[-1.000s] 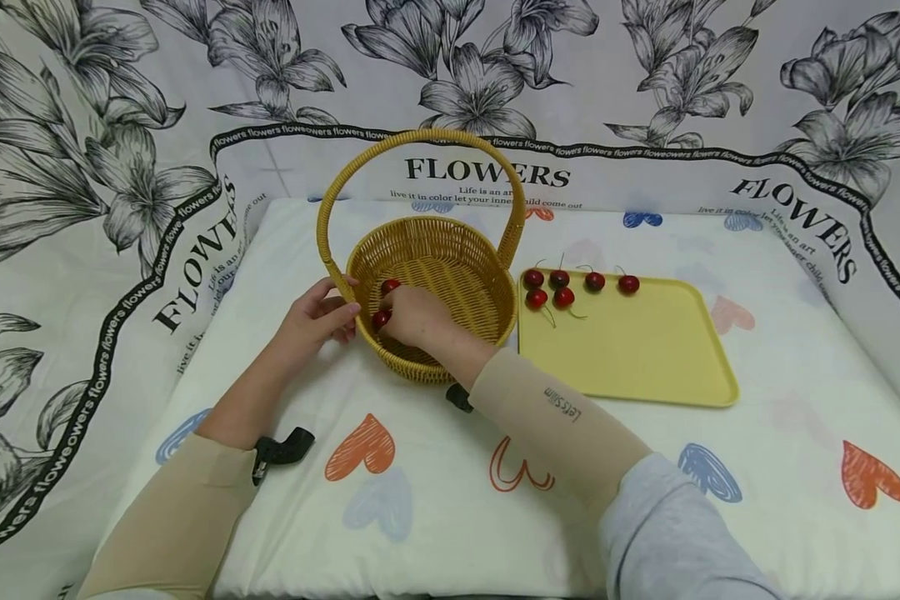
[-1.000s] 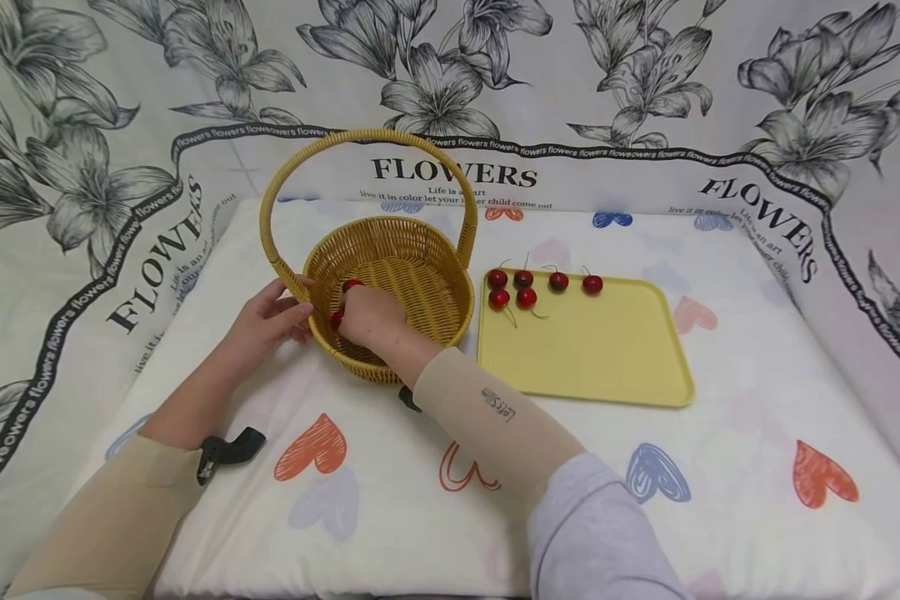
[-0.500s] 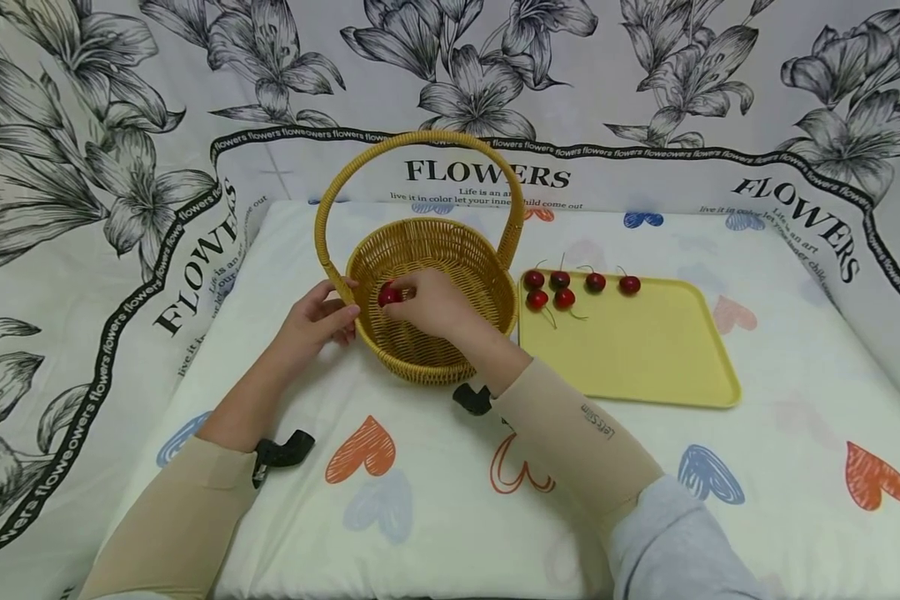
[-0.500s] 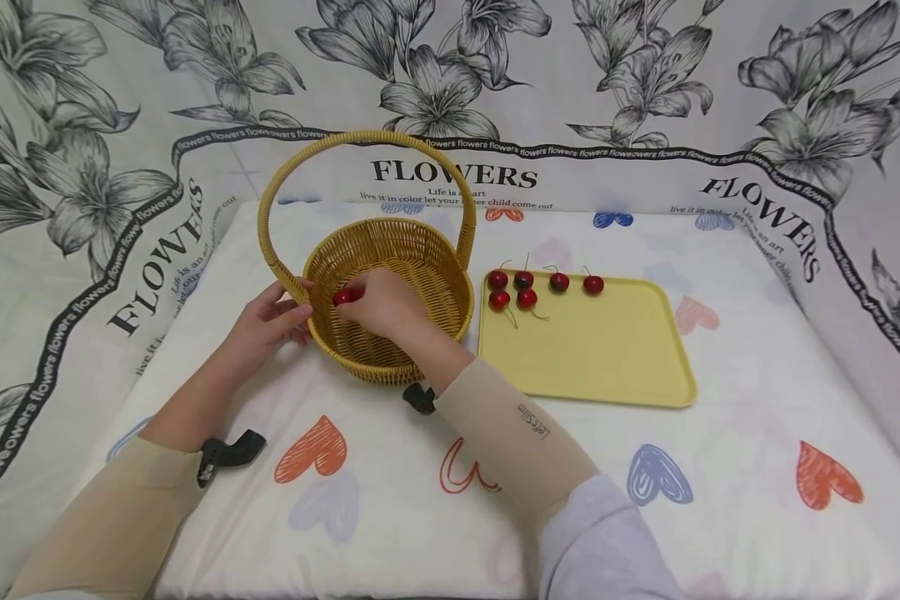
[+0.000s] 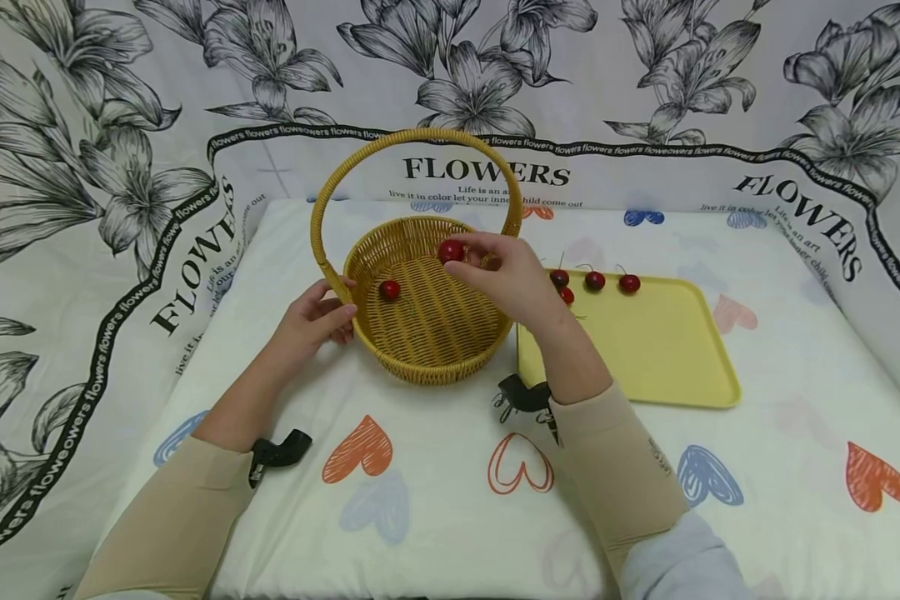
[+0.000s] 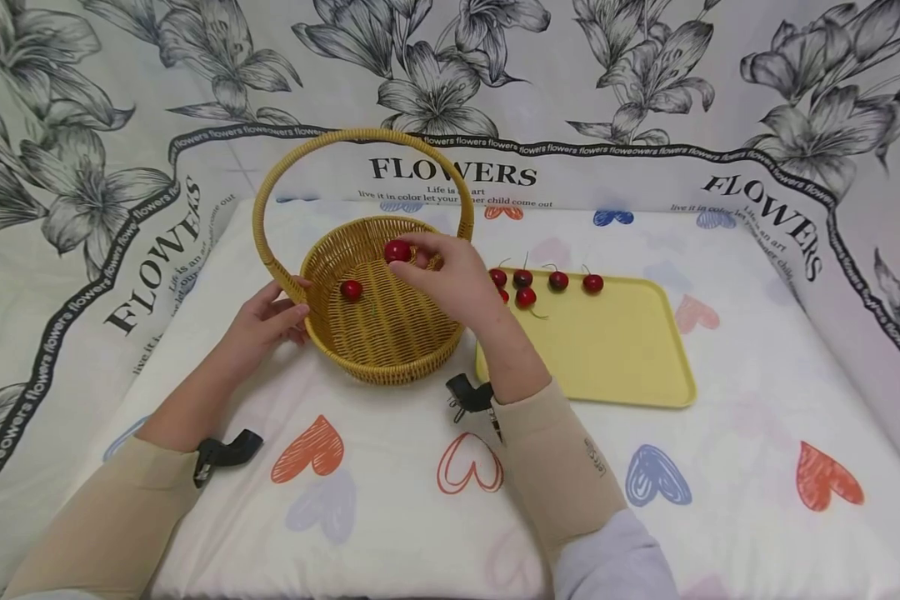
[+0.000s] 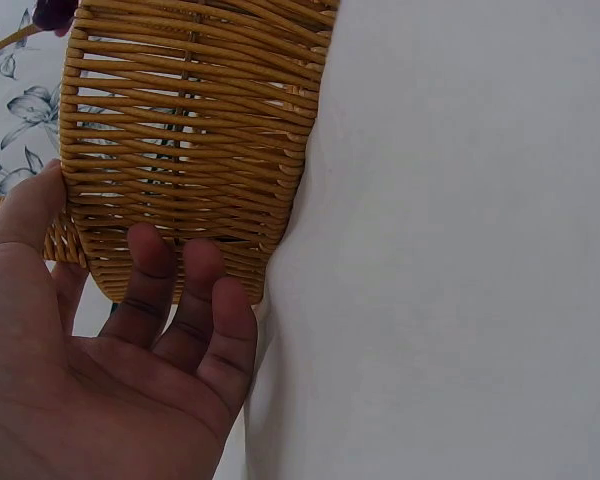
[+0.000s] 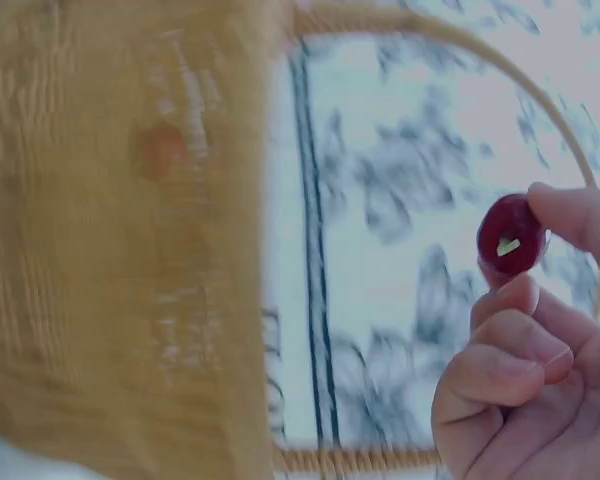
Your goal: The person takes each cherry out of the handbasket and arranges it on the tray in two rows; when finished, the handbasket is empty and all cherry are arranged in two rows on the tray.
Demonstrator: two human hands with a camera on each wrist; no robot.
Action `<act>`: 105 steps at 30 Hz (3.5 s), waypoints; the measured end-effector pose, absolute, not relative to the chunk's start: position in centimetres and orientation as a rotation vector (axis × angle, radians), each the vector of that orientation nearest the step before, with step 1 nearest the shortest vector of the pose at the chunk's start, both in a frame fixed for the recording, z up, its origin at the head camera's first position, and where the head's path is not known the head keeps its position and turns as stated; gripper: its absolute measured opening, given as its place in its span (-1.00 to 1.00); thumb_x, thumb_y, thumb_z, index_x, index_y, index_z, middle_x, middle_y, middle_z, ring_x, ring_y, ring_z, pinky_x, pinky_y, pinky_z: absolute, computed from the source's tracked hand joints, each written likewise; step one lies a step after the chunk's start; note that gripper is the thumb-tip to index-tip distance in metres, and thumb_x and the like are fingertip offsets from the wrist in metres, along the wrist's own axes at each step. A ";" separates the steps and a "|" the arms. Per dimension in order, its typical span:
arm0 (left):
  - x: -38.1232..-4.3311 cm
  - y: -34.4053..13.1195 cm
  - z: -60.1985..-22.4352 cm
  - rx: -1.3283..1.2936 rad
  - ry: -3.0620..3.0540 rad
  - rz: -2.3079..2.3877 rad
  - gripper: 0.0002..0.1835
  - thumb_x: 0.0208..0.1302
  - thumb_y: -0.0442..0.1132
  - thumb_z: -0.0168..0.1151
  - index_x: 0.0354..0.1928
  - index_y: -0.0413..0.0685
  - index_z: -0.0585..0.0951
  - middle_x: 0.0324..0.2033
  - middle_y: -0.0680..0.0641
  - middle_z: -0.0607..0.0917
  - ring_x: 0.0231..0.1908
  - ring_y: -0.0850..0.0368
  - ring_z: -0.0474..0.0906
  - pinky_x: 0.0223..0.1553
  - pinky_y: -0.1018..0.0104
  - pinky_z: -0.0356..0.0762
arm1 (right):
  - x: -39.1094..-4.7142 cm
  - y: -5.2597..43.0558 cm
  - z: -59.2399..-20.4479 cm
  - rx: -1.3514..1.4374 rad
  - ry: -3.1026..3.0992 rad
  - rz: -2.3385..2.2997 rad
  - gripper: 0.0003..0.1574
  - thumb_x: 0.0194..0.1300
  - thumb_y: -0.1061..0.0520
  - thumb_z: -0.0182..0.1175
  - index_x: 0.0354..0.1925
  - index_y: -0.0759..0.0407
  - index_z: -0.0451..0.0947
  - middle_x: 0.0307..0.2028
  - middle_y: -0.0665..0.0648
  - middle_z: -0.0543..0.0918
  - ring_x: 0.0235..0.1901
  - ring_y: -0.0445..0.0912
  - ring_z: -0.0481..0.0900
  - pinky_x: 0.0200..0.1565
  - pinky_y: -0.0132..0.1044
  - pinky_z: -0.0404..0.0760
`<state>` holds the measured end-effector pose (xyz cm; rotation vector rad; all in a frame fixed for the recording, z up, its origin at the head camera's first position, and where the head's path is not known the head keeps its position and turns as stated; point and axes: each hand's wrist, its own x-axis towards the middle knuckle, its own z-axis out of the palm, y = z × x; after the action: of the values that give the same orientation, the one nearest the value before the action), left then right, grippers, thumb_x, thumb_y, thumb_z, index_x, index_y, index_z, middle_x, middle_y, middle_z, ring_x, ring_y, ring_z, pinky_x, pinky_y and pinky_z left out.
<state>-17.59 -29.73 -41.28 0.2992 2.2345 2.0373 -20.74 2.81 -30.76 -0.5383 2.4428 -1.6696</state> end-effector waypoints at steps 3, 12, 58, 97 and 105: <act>-17.6 -29.7 -41.3 0.295 2.226 2.039 -0.51 0.52 -0.21 0.22 0.38 -0.15 0.37 -0.25 -0.10 0.68 -0.35 -0.04 0.61 -0.33 0.24 0.63 | -21.4 5.3 -30.4 -0.486 2.443 -1.710 -0.52 0.40 -0.01 0.37 0.23 0.03 0.62 -0.27 0.10 0.46 -0.44 -0.11 0.34 -0.49 -0.32 0.32; -17.5 -29.7 -41.2 0.292 2.216 2.053 -0.51 0.52 -0.22 0.21 0.39 -0.16 0.38 -0.23 -0.11 0.67 -0.32 -0.02 0.59 -0.34 0.25 0.63 | -23.7 12.0 -31.3 -0.266 2.488 -1.589 -0.40 0.40 -0.19 0.33 0.32 -0.10 0.57 0.09 0.04 0.63 -0.04 -0.03 0.54 -0.09 -0.15 0.48; -17.7 -29.6 -41.3 0.318 2.168 2.094 -0.52 0.52 -0.28 0.21 0.39 -0.14 0.39 -0.22 -0.10 0.67 -0.31 0.02 0.60 -0.33 0.28 0.65 | -25.8 22.1 -37.5 -0.010 2.521 -1.232 -0.33 0.41 -0.13 0.33 0.40 -0.04 0.47 -0.27 0.14 0.44 -0.39 -0.05 0.34 -0.29 -0.17 0.35; -17.9 -29.9 -41.3 0.296 2.184 2.080 -0.53 0.51 -0.25 0.23 0.37 -0.14 0.39 -0.24 -0.09 0.68 -0.30 -0.03 0.59 -0.32 0.26 0.64 | -26.4 2.0 -28.7 -0.648 2.389 -1.444 -0.59 0.39 -0.09 0.36 0.15 -0.06 0.67 -0.40 0.11 0.43 -0.51 -0.08 0.30 -0.43 -0.27 0.34; -17.8 -29.9 -41.2 0.273 2.226 2.035 -0.57 0.53 -0.24 0.21 0.34 -0.10 0.41 -0.23 -0.07 0.68 -0.31 -0.03 0.60 -0.29 0.24 0.64 | -28.3 -2.7 -27.3 -0.742 2.464 -1.216 -0.56 0.42 -0.11 0.30 0.20 -0.07 0.65 -0.22 0.08 0.56 -0.37 -0.08 0.40 -0.29 -0.27 0.45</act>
<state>-17.82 -29.89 -41.18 0.2726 2.2263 2.0347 -28.32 -2.74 -27.26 -0.7420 2.4641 -1.2163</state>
